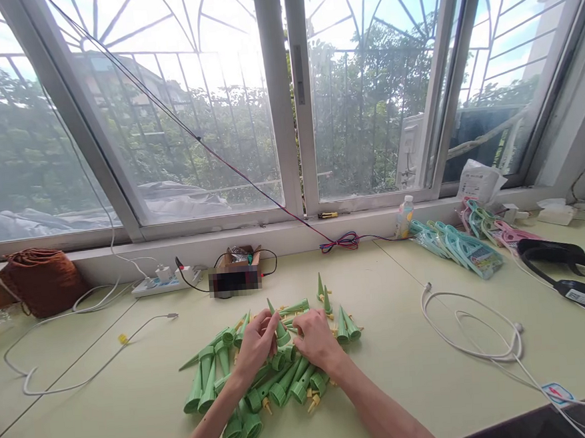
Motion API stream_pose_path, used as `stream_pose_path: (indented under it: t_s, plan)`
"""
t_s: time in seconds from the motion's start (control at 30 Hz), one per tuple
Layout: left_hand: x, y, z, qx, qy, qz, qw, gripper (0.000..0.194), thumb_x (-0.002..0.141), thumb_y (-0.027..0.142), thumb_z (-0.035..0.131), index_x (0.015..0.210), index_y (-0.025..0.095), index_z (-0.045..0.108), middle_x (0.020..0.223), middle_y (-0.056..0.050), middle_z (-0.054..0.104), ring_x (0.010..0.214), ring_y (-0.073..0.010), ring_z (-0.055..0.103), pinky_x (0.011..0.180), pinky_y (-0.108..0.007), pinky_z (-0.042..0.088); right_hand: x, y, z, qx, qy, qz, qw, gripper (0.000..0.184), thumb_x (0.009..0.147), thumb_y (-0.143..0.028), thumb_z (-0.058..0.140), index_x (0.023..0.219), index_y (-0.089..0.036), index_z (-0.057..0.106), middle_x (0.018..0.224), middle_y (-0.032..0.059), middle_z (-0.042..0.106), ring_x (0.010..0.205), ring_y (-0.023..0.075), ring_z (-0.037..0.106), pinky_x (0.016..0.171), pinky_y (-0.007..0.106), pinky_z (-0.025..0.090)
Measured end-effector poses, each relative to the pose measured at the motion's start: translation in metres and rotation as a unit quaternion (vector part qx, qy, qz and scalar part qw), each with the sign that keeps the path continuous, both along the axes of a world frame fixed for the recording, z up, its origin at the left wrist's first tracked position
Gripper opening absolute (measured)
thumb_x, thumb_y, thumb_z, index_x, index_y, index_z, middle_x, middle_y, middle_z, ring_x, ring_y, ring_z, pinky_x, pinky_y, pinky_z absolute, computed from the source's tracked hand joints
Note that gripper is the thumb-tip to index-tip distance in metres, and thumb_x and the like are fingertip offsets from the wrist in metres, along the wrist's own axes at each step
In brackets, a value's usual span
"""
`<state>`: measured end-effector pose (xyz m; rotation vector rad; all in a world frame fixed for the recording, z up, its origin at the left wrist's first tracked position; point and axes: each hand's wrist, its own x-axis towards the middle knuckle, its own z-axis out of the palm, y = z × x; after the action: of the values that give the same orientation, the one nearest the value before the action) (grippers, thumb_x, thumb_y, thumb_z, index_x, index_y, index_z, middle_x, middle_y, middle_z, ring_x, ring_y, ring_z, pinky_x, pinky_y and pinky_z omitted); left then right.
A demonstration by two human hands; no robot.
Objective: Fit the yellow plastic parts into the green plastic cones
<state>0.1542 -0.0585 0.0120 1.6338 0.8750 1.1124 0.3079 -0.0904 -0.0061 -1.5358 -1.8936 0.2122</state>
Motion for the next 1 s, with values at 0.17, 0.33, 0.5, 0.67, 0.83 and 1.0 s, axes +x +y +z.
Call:
stream_pose_path:
  t_s: [0.17, 0.33, 0.5, 0.67, 0.83, 1.0]
  plan:
    - [-0.0005, -0.0001, -0.0017, 0.008, 0.011, -0.002, 1.000, 0.035, 0.088, 0.049, 0.054, 0.071, 0.021, 0.042, 0.052, 0.009, 0.044, 0.031, -0.0075, 0.043, 0.031, -0.018, 0.035, -0.0003, -0.0006, 0.0011, -0.011, -0.010, -0.002, 1.000, 0.013, 0.072, -0.007, 0.058, 0.066, -0.018, 0.059, 0.066, -0.0009, 0.063, 0.075, 0.0180, 0.051, 0.081, 0.033, 0.031]
    - [-0.0007, 0.0000, -0.0023, 0.010, 0.009, -0.005, 1.000, 0.034, 0.088, 0.049, 0.054, 0.073, 0.021, 0.043, 0.055, 0.007, 0.048, 0.032, -0.0073, 0.043, 0.031, -0.018, 0.034, 0.0002, -0.0012, 0.0035, -0.025, -0.003, 0.004, 1.000, 0.012, 0.072, -0.008, 0.060, 0.067, -0.018, 0.061, 0.067, -0.0002, 0.065, 0.078, 0.0191, 0.053, 0.084, 0.034, 0.032]
    - [-0.0008, -0.0003, -0.0019, 0.007, 0.016, -0.006, 1.000, 0.033, 0.088, 0.048, 0.054, 0.073, 0.021, 0.044, 0.053, 0.008, 0.047, 0.032, -0.0075, 0.043, 0.032, -0.018, 0.034, 0.0006, -0.0002, 0.0003, -0.026, -0.001, 0.015, 1.000, 0.014, 0.073, -0.006, 0.058, 0.070, -0.019, 0.064, 0.069, 0.0006, 0.065, 0.079, 0.0198, 0.053, 0.085, 0.035, 0.033]
    - [-0.0012, -0.0011, -0.0016, 0.010, 0.019, -0.007, 1.000, 0.033, 0.088, 0.048, 0.054, 0.073, 0.020, 0.044, 0.054, 0.008, 0.047, 0.033, -0.0076, 0.044, 0.033, -0.018, 0.035, 0.0001, 0.0012, -0.0029, -0.028, 0.002, 0.013, 1.000, 0.014, 0.074, -0.006, 0.058, 0.068, -0.018, 0.062, 0.069, 0.0008, 0.063, 0.079, 0.0197, 0.052, 0.085, 0.036, 0.034]
    - [-0.0013, 0.0000, -0.0025, 0.012, 0.023, -0.010, 1.000, 0.032, 0.089, 0.048, 0.053, 0.074, 0.021, 0.044, 0.054, 0.008, 0.047, 0.033, -0.0075, 0.044, 0.032, -0.018, 0.034, -0.0007, 0.0018, -0.0032, -0.018, 0.008, 0.012, 1.000, 0.013, 0.078, -0.008, 0.059, 0.071, -0.018, 0.063, 0.073, 0.0018, 0.064, 0.079, 0.0201, 0.053, 0.085, 0.036, 0.035]
    - [-0.0015, -0.0004, -0.0015, 0.012, 0.027, -0.012, 1.000, 0.032, 0.089, 0.048, 0.053, 0.075, 0.021, 0.044, 0.054, 0.007, 0.048, 0.033, -0.0076, 0.044, 0.032, -0.018, 0.035, -0.0013, 0.0001, -0.0015, -0.003, 0.026, 0.022, 0.999, 0.012, 0.082, -0.010, 0.059, 0.075, -0.018, 0.064, 0.075, 0.0016, 0.066, 0.080, 0.0198, 0.055, 0.087, 0.036, 0.035]
